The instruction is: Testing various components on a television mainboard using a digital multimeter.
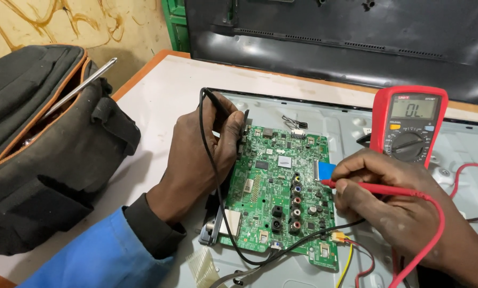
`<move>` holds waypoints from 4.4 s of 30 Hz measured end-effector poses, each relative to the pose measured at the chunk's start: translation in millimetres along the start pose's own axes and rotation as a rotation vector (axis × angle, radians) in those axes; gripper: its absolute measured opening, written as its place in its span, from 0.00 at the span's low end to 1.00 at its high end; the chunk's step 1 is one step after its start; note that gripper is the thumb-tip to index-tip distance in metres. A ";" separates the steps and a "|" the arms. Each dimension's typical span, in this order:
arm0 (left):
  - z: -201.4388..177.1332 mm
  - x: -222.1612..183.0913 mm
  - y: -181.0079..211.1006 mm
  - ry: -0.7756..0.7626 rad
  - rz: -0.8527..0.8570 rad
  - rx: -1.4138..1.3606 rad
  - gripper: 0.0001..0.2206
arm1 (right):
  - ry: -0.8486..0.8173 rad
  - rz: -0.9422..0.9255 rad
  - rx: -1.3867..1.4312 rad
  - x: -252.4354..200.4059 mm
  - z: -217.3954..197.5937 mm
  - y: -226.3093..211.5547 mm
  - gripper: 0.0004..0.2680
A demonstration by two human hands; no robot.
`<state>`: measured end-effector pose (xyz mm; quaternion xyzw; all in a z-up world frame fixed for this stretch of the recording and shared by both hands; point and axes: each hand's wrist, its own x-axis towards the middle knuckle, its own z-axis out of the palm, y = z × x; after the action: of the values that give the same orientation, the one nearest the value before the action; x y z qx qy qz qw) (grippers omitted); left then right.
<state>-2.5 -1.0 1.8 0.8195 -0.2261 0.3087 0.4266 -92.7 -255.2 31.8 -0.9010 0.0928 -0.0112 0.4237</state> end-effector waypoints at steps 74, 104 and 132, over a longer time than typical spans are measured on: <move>-3.4 -9.9 23.8 -0.472 -0.221 -0.697 0.12 | 0.001 0.327 -0.055 -5.8 19.6 -12.7 0.13; -5.5 -4.7 27.9 -0.465 -0.209 -0.638 0.11 | 0.064 -0.239 -0.015 -9.5 31.2 9.3 0.10; 5.4 -21.2 25.7 -0.361 -0.086 -0.525 0.09 | 0.122 -0.415 -0.123 -11.7 30.7 -5.3 0.14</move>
<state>-32.1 -17.0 -1.0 0.7319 -0.3352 0.0713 0.5890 -100.4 -226.5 16.9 -0.9226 -0.0686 -0.1470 0.3501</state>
